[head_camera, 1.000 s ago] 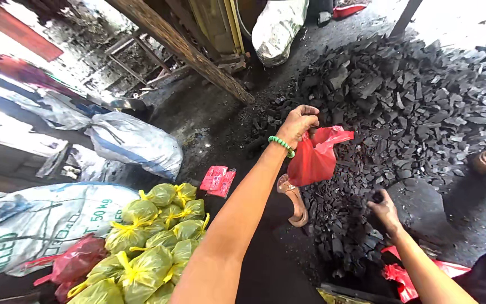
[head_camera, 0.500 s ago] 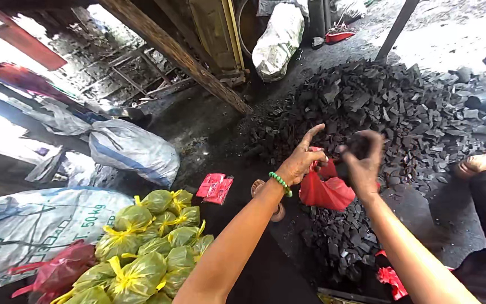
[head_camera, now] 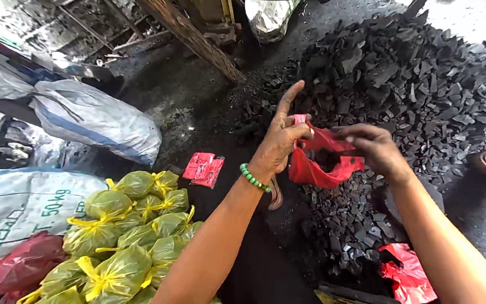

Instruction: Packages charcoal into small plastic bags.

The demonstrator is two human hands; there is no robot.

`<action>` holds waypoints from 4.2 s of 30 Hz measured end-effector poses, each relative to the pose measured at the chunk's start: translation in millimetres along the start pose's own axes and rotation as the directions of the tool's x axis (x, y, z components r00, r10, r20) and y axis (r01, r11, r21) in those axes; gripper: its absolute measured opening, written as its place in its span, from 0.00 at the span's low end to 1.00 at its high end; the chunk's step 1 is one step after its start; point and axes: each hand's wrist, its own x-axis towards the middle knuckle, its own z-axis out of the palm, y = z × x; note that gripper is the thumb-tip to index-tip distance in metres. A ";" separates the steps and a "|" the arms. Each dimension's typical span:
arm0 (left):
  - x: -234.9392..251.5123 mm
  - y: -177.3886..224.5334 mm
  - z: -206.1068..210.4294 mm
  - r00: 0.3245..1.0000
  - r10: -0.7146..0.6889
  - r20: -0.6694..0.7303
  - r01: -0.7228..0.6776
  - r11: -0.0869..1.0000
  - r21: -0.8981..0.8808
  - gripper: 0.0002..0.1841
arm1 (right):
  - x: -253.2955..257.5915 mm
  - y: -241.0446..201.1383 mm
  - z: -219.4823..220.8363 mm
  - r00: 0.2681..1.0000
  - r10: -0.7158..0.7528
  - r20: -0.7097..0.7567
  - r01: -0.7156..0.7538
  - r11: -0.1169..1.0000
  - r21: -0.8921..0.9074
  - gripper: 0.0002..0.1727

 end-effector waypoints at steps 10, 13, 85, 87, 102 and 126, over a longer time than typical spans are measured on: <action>-0.3 0.0 -44.1 0.985 0.158 -0.072 -0.148 0.981 0.126 0.48 | -28.9 206.0 79.9 0.693 0.708 0.134 -0.221 0.386 -0.896 0.52; -6.1 -4.9 -55.0 0.990 0.067 -0.122 -0.047 0.986 0.161 0.46 | -33.8 223.7 94.7 0.654 0.752 0.081 -0.176 0.255 -0.951 0.57; 18.1 -42.8 -5.6 0.977 -0.214 0.010 0.213 0.976 0.045 0.41 | -2.8 51.5 13.1 0.953 0.033 0.302 0.150 0.815 -0.559 0.16; 19.1 -39.6 -11.2 0.984 -0.180 -0.022 0.181 0.982 0.055 0.40 | -14.3 59.8 -9.2 0.999 -0.013 -0.036 0.000 0.943 -0.332 0.16; 20.8 -35.6 -31.0 0.988 -0.133 -0.073 0.144 0.975 0.171 0.44 | -126.2 191.5 -23.8 0.696 0.717 -0.048 -0.413 0.344 -0.843 0.28; 25.5 -67.0 18.4 0.776 -0.604 0.182 0.002 0.290 0.957 0.40 | -78.6 18.4 -23.0 0.682 0.665 0.304 0.095 0.331 -0.939 0.29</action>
